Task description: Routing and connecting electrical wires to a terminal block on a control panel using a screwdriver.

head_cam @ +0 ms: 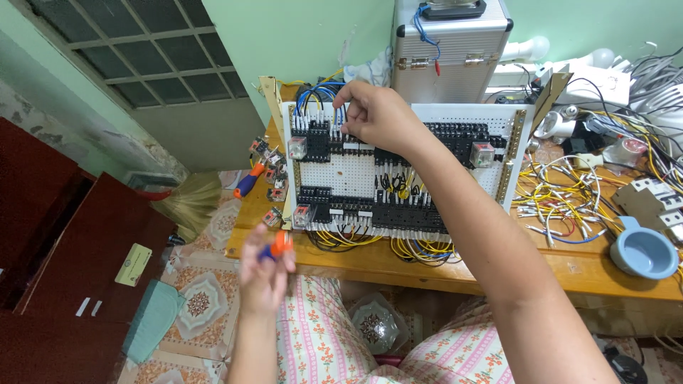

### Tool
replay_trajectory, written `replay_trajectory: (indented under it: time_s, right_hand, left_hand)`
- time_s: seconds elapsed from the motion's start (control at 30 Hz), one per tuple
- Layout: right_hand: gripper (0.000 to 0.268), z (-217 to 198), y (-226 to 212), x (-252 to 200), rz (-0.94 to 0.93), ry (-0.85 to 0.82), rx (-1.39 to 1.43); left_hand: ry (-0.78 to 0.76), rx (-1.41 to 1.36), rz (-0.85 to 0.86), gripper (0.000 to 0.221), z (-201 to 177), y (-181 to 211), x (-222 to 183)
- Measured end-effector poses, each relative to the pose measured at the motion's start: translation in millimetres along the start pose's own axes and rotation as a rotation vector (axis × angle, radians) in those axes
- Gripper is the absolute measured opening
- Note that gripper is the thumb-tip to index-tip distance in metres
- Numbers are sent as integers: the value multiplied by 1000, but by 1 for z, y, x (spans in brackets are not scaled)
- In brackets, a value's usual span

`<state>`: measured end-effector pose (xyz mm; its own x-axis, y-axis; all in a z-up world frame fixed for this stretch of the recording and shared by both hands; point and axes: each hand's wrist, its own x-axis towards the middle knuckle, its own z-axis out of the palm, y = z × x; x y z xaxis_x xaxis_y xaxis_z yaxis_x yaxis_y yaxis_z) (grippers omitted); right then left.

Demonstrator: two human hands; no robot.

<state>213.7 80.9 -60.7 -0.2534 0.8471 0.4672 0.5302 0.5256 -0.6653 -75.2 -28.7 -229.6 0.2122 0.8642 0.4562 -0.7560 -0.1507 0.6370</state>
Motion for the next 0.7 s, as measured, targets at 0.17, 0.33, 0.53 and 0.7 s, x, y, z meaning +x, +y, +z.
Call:
replay_trajectory:
  time_s: [0.17,0.33,0.53,0.7]
  right_hand:
    - [36,1,-2,-1,0,8,5]
    - [37,0,-1,-1,-21,-1,-37]
    - [32,-5,-4,-3,-5,-56,-30]
    - [37,-26,-26,-32,-173,133,45]
  left_hand:
    - [-41,-126,-275,49,-59,-41,-85]
    - [35,-283,-552,41,-118,-88,-167]
    - [-34,-224,-680,35,-128,-102,-176]
    - [-105,-368,-690,32,-115,-91,-165]
